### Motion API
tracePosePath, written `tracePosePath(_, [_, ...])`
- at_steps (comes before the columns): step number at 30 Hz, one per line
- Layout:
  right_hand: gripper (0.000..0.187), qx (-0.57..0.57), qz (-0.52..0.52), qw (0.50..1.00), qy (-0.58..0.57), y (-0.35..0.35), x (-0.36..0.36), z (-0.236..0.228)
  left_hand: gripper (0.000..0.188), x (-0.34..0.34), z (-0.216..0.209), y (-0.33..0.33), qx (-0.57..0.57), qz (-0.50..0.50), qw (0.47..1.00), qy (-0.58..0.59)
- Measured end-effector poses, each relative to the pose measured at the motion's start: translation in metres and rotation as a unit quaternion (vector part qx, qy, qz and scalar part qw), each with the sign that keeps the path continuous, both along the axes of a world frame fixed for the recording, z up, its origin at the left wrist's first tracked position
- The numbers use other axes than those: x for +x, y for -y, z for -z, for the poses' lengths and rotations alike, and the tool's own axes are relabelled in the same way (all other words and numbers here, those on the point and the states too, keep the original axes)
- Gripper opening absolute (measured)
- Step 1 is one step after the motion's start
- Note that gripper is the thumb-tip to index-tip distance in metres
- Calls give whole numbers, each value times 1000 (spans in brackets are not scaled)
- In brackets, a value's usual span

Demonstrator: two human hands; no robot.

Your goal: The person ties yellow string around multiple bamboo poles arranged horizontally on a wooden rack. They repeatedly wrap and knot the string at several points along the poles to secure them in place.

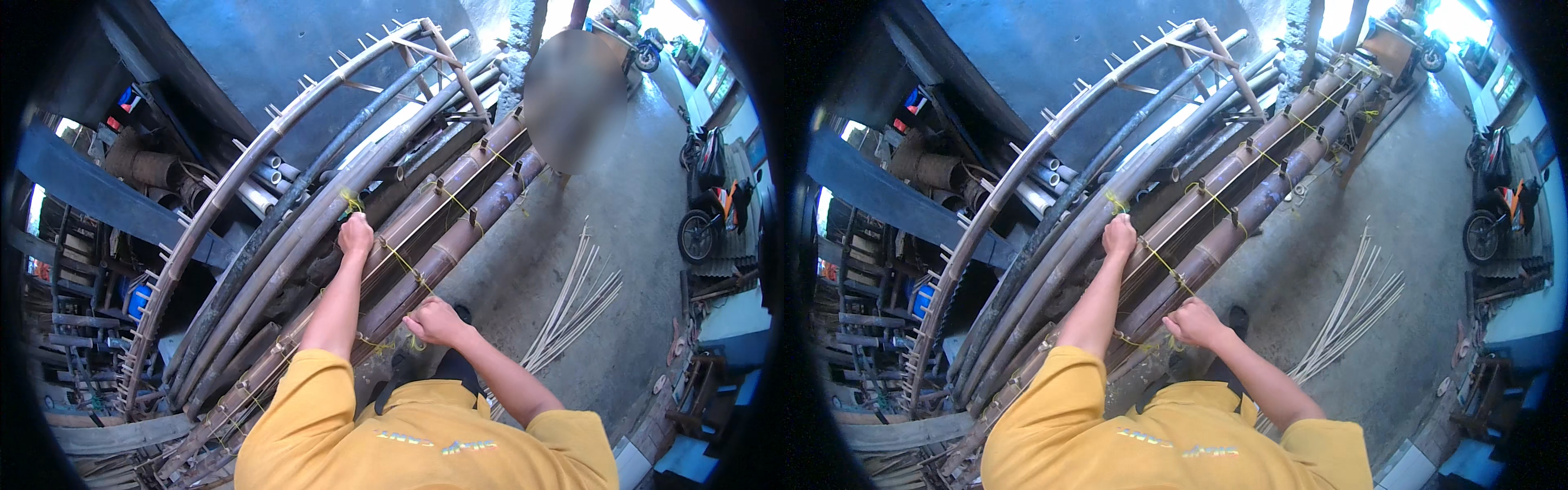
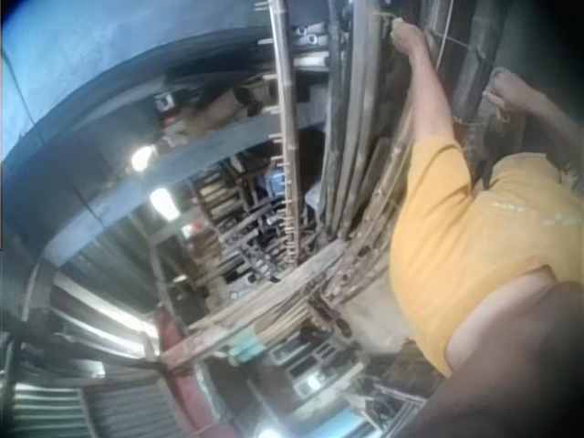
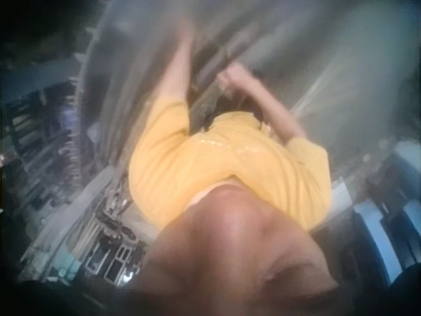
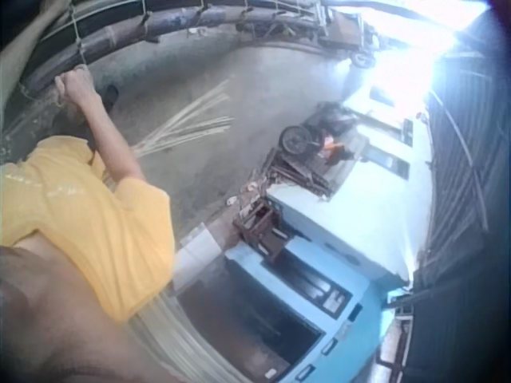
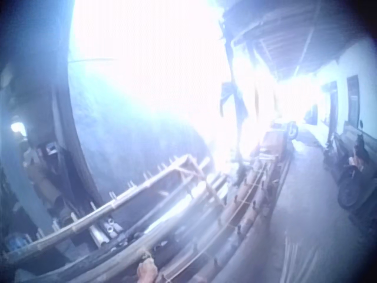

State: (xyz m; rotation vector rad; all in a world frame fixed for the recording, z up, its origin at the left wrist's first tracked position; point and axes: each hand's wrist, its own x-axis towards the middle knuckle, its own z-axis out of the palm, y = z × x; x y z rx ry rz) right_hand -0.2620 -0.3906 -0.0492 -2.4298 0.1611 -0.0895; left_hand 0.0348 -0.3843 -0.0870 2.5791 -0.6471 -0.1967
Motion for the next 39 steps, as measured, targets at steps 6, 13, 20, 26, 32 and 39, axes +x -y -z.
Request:
tracePosePath(6, [51,62,-23,998,20,-95,-23,10,38,-31,-71,-118,-100,78,990,59])
tracePosePath(13, [73,-106,7,984,-145,-172,-45,-36,23,-106,-33,-229,-96,46,994,-40])
tracePosePath(20, [24,846,343,408,27,-147,22,30,26,-109,-34,-223,-65,66,996,7])
tracePosePath(26, [30,414,-47,904,96,-162,141,-78,24,-103,27,-232,-90,32,995,18])
tracePosePath(32, [51,-119,36,981,-150,-78,216,-37,27,-100,-32,-225,-123,111,986,-6])
tracePosePath(39, [45,263,-312,907,-105,-77,77,-76,26,-102,-35,-228,-76,17,996,-52])
